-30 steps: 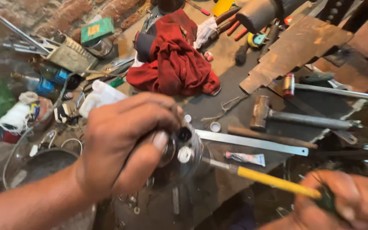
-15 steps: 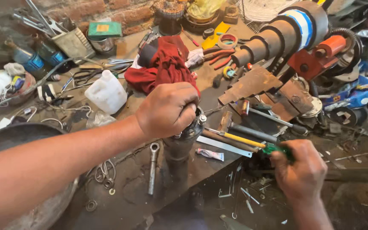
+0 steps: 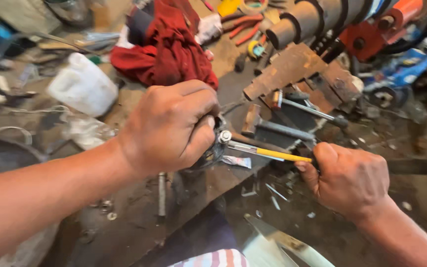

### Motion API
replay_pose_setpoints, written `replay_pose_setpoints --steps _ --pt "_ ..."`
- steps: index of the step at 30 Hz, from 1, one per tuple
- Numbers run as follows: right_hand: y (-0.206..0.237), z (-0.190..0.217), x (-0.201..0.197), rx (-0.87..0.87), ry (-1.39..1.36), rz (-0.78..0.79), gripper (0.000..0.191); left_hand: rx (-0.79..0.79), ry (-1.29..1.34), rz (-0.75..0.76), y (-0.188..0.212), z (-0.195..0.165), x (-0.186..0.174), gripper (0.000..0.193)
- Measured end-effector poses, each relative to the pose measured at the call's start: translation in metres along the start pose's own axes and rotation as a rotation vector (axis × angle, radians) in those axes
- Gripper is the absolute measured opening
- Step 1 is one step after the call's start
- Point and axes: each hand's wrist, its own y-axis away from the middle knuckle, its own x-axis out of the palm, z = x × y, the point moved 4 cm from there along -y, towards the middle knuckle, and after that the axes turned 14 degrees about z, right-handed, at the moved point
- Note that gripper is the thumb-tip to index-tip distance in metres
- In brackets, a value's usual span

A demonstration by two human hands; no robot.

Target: The person assembles a cylindrical mechanical component on a workbench. They insert small metal parts into the top of the cylinder, apply lubricant from a tube, and tighten fasteners using a screwdriver and hammer. The person wipes the component with a cloth and handles a small blue cap.

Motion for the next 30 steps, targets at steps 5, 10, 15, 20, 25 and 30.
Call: replay_pose_setpoints --steps 5,10,15,20,25,30 --pt "-0.011 -0.014 0.009 0.119 -0.064 0.546 0.041 -0.008 -0.026 -0.01 0.006 0.011 0.006 0.011" --pt "-0.024 -0.023 0.007 0.098 -0.239 0.809 0.035 0.003 0.021 -0.081 0.015 0.025 0.02 0.017" --pt "-0.036 -0.048 0.007 0.049 -0.038 0.711 0.042 0.036 0.089 -0.068 0.005 0.017 0.004 0.019" --pt "0.022 -0.049 0.027 0.179 -0.319 0.406 0.045 0.04 0.294 0.145 0.015 0.03 -0.009 0.045" --pt "0.08 -0.032 0.076 0.294 -0.933 0.266 0.041 -0.094 0.539 0.103 0.011 0.054 0.01 0.037" --pt "0.099 -0.002 0.09 0.236 -1.218 0.141 0.041 -0.268 0.553 -0.119 0.02 0.024 0.02 0.028"
